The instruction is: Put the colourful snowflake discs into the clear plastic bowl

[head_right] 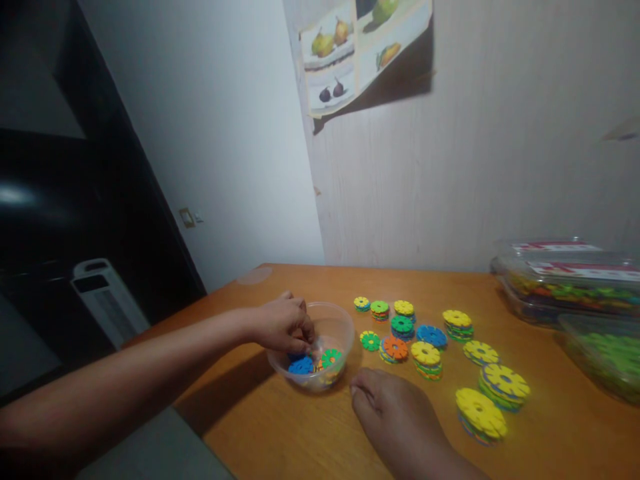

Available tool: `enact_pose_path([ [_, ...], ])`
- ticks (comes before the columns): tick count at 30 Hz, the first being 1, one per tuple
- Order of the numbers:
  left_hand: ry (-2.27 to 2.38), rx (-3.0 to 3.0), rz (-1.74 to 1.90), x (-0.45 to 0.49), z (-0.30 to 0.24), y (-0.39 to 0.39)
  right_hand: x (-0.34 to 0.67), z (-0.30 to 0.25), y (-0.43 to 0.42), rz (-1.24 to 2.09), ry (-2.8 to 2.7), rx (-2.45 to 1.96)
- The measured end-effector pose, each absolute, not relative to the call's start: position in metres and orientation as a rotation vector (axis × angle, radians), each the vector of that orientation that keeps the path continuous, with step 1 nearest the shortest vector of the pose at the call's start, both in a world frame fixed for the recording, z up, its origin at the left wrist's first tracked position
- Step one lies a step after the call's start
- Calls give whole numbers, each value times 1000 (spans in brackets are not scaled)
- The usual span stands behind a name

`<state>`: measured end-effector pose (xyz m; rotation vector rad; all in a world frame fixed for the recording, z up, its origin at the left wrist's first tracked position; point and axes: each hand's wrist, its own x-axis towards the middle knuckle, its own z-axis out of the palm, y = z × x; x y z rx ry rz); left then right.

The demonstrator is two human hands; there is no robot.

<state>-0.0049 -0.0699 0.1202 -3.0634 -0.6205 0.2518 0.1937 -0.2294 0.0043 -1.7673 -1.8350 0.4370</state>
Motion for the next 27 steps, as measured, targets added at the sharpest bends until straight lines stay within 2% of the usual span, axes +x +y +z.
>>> enact_pose_path([
  [22, -654, -3001, 305, -2, 114, -65, 192, 11, -231, 429, -1822, -1781],
  [27, -693, -3021, 206, -1, 117, -65, 192, 10, -230, 416, -1828, -1791],
])
